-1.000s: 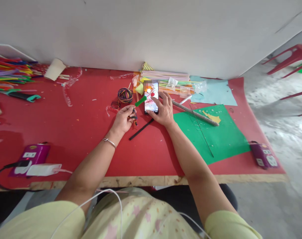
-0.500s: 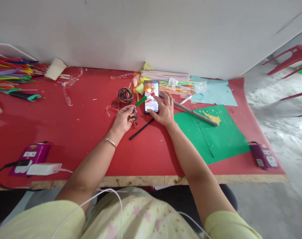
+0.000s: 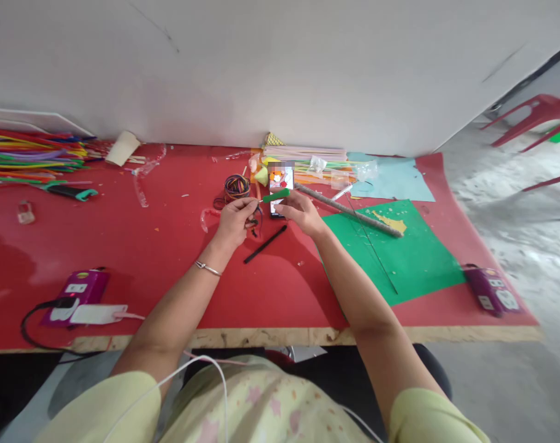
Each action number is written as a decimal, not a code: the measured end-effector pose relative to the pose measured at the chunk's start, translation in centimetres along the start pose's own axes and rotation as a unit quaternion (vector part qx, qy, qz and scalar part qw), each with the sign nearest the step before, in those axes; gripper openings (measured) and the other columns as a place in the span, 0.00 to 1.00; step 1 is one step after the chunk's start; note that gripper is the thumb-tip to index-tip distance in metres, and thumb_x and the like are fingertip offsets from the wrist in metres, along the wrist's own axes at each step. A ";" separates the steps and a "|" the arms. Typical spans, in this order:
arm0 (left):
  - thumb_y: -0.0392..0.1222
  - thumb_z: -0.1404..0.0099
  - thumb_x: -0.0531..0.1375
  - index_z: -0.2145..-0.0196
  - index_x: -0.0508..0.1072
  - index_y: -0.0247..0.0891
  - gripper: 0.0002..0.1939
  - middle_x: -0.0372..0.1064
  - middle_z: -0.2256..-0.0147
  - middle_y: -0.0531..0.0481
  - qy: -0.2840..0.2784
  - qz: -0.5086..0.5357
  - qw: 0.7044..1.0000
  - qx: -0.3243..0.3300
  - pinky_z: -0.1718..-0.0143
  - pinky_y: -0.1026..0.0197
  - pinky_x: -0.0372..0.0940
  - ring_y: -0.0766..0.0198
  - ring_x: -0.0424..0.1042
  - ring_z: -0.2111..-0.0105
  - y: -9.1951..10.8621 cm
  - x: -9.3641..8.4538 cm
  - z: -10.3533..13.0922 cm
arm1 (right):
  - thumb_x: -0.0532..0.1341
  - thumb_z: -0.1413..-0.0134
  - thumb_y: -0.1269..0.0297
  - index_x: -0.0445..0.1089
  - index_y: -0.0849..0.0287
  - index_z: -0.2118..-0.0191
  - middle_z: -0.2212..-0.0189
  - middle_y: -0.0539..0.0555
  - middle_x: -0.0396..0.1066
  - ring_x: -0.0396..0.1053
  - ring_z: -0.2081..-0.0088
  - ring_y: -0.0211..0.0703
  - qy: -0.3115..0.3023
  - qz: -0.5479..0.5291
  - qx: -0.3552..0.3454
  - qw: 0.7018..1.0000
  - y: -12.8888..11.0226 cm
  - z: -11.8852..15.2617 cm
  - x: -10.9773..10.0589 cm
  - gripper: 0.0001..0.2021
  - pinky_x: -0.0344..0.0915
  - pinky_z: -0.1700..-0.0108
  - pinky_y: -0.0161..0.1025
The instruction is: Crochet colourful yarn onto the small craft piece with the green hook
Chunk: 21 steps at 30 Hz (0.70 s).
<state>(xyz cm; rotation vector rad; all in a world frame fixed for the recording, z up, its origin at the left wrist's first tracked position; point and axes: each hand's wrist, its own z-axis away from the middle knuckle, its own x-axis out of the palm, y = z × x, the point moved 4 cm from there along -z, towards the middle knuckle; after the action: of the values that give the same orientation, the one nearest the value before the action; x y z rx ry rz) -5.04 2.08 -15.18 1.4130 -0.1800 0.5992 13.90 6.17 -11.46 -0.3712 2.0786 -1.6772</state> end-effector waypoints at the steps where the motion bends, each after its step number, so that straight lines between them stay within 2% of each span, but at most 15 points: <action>1: 0.43 0.51 0.81 0.69 0.83 0.37 0.16 0.65 0.80 0.57 -0.011 -0.024 1.000 0.008 0.83 0.70 0.50 0.73 0.58 0.81 0.6 0.3 0.0 | 0.69 0.40 0.39 0.80 0.53 0.47 0.63 0.50 0.79 0.72 0.64 0.42 0.008 -0.047 0.010 0.999 -0.8 0.1 0.2 0.26 0.71 0.63 0.38; 4: 0.46 0.49 0.81 0.68 0.85 0.37 0.15 0.66 0.79 0.55 -0.052 -0.104 0.992 0.044 0.82 0.68 0.55 0.72 0.60 0.81 2.5 1.6 -0.1 | 0.72 0.43 0.39 0.81 0.54 0.54 0.68 0.49 0.76 0.69 0.72 0.36 0.028 -0.129 0.033 0.991 -2.5 0.2 0.5 0.23 0.60 0.75 0.33; 7: 0.45 0.46 0.80 0.69 0.86 0.38 0.11 0.71 0.76 0.52 -0.083 -0.150 0.979 0.107 0.79 0.66 0.57 0.71 0.61 0.79 4.5 3.1 0.1 | 0.70 0.43 0.36 0.78 0.53 0.57 0.66 0.49 0.77 0.72 0.75 0.34 0.050 -0.198 0.089 0.975 -3.2 0.2 0.5 0.24 0.55 0.81 0.30; 12: 0.39 0.40 0.77 0.68 0.88 0.40 0.03 0.78 0.70 0.49 -0.091 -0.205 0.951 0.215 0.69 0.63 0.65 0.64 0.71 0.70 7.0 4.7 0.8 | 0.65 0.38 0.32 0.70 0.52 0.55 0.64 0.49 0.79 0.78 0.75 0.39 0.043 -0.303 0.185 0.934 -4.1 0.1 1.0 0.26 0.66 0.82 0.32; 14: 0.38 0.37 0.75 0.67 0.89 0.41 0.00 0.80 0.68 0.47 -0.090 -0.220 0.941 0.241 0.65 0.62 0.68 0.62 0.74 0.68 7.4 4.9 1.0 | 0.61 0.36 0.30 0.69 0.52 0.55 0.66 0.50 0.80 0.80 0.73 0.42 0.024 -0.330 0.209 0.920 -4.4 0.1 1.4 0.28 0.71 0.79 0.34; 16: 0.37 0.37 0.74 0.68 0.88 0.41 0.02 0.80 0.66 0.47 -0.097 -0.224 0.934 0.262 0.63 0.61 0.70 0.61 0.75 0.65 7.7 5.1 1.2 | 0.58 0.35 0.28 0.70 0.54 0.57 0.68 0.52 0.80 0.82 0.72 0.44 0.004 -0.340 0.217 0.915 -4.7 0.2 1.8 0.30 0.74 0.76 0.35; 18: 0.37 0.38 0.76 0.70 0.88 0.41 0.03 0.80 0.65 0.47 -0.103 -0.216 0.935 0.261 0.61 0.61 0.71 0.61 0.76 0.64 7.9 5.3 1.2 | 0.56 0.34 0.27 0.71 0.54 0.58 0.70 0.52 0.79 0.82 0.70 0.45 0.002 -0.342 0.211 0.916 -4.8 0.2 2.1 0.31 0.76 0.73 0.36; 21: 0.41 0.39 0.77 0.68 0.88 0.39 0.05 0.77 0.70 0.47 -0.121 -0.183 0.959 0.177 0.68 0.62 0.69 0.64 0.73 0.70 7.6 5.4 1.1 | 0.58 0.35 0.27 0.71 0.54 0.60 0.74 0.50 0.77 0.81 0.70 0.44 0.034 -0.342 0.190 0.919 -4.7 0.2 2.0 0.30 0.77 0.69 0.37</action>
<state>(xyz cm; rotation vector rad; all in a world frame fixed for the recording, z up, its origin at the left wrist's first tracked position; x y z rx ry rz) -3.99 2.89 -5.89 1.8144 -0.0001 0.1528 11.93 4.04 -7.29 -1.0019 1.6936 -2.4618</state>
